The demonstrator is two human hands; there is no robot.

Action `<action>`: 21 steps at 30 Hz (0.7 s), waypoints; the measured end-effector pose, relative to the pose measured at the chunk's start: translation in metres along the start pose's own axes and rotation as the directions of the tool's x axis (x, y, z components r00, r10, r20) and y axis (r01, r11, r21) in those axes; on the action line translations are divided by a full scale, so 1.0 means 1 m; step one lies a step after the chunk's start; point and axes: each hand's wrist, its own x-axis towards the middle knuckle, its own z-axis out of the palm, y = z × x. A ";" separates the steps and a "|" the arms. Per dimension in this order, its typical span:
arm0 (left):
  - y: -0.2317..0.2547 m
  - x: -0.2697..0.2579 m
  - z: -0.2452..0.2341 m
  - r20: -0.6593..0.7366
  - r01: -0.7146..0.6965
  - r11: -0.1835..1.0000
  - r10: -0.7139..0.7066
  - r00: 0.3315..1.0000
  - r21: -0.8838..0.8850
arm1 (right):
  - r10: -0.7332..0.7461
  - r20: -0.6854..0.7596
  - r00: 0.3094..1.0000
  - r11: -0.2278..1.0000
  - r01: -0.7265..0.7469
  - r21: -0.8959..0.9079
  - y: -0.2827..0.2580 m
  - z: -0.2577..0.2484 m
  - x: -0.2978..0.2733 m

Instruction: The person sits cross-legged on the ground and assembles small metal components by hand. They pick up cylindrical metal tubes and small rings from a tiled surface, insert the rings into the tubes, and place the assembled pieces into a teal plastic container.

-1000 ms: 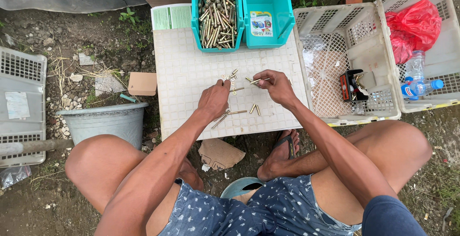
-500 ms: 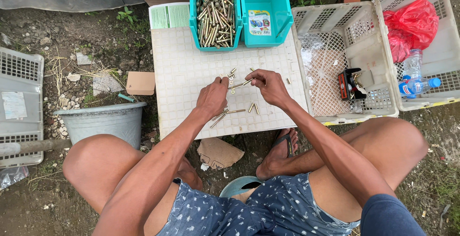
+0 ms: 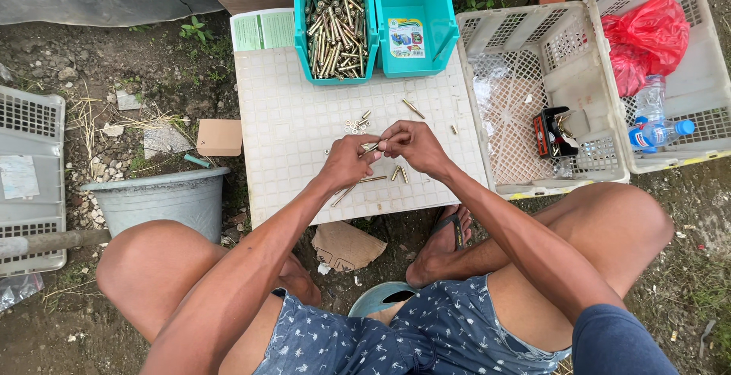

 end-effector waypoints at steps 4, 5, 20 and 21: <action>-0.024 0.013 0.003 -0.020 0.069 0.997 -0.069 0.997 -0.036 | 0.033 0.053 0.998 0.975 -0.020 -0.223 -0.019 -0.014 0.005; -0.033 0.018 0.005 -0.040 0.070 0.998 -0.070 0.997 -0.002 | -0.067 -0.067 0.995 0.897 0.031 -0.442 -0.009 -0.023 0.013; -0.004 -0.027 -0.026 -0.096 0.141 0.983 -0.152 0.984 -0.115 | -0.241 -0.210 0.948 0.774 0.057 -0.630 0.034 -0.069 0.056; -0.006 -0.027 -0.027 -0.110 0.151 0.983 -0.162 0.981 -0.105 | -0.233 -0.202 0.951 0.758 0.047 -0.650 0.033 -0.068 0.057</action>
